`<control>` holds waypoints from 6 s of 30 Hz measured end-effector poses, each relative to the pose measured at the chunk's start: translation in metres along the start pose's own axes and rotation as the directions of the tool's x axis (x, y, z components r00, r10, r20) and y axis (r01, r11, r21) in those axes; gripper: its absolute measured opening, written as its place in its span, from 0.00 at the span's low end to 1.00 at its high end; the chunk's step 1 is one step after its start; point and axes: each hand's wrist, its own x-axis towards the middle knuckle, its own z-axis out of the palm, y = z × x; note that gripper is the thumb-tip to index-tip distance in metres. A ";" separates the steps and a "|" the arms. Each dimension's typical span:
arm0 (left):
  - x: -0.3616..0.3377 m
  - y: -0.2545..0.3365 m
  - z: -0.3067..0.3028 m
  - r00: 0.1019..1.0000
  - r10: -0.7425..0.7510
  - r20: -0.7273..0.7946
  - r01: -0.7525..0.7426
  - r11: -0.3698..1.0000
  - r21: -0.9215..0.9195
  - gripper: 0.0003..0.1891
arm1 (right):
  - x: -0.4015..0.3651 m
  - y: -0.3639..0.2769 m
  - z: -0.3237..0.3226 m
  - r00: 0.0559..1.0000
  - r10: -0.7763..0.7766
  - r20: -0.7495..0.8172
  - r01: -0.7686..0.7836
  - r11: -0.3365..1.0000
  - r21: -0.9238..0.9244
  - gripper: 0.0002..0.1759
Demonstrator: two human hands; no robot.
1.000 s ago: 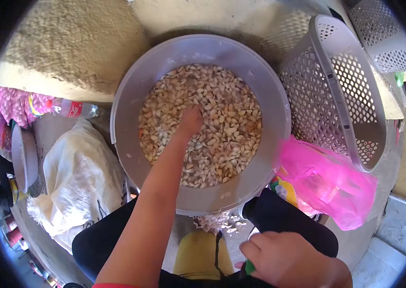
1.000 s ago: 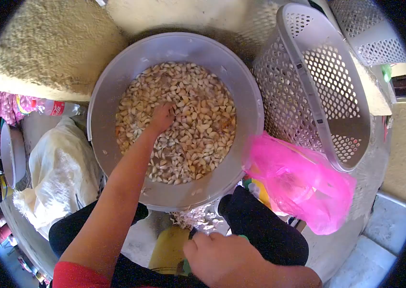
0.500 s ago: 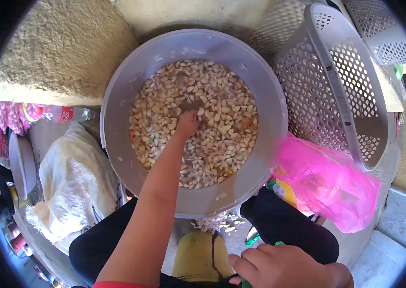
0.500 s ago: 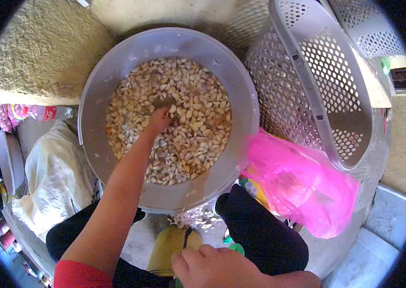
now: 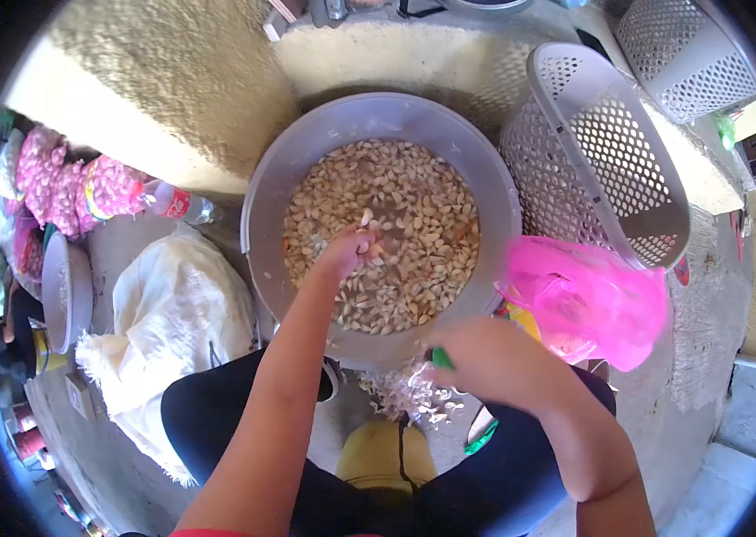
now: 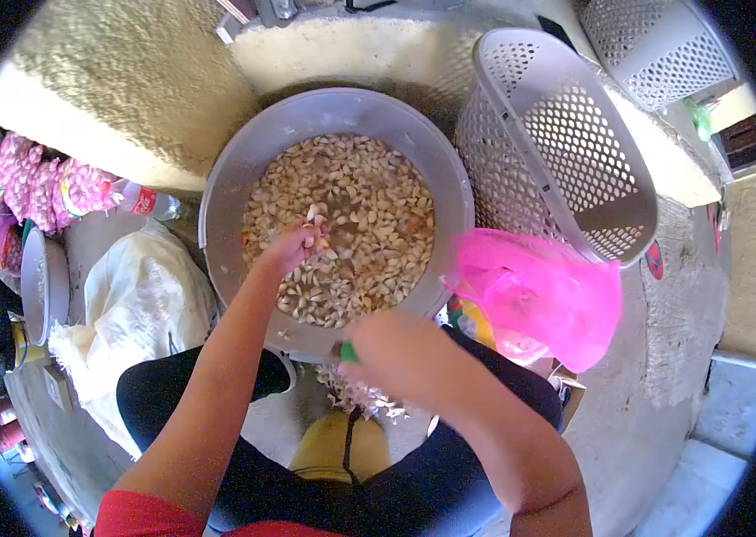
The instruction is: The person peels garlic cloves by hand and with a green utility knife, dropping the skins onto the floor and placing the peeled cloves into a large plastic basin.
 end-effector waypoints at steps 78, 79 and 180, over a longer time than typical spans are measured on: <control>-0.263 0.004 0.088 0.951 0.239 0.194 -0.285 0.922 0.262 0.11 | -0.003 -0.071 0.111 0.735 0.303 -0.606 0.426 0.489 0.761 0.15; -0.266 0.006 0.087 0.940 0.268 0.212 -0.319 0.912 0.258 0.12 | -0.002 -0.072 0.112 0.743 0.294 -0.601 0.430 0.477 0.766 0.15; -0.306 0.034 0.102 0.827 0.531 0.182 -0.553 0.717 0.424 0.08 | -0.021 -0.055 0.094 0.921 0.230 -0.315 0.349 -0.126 0.929 0.09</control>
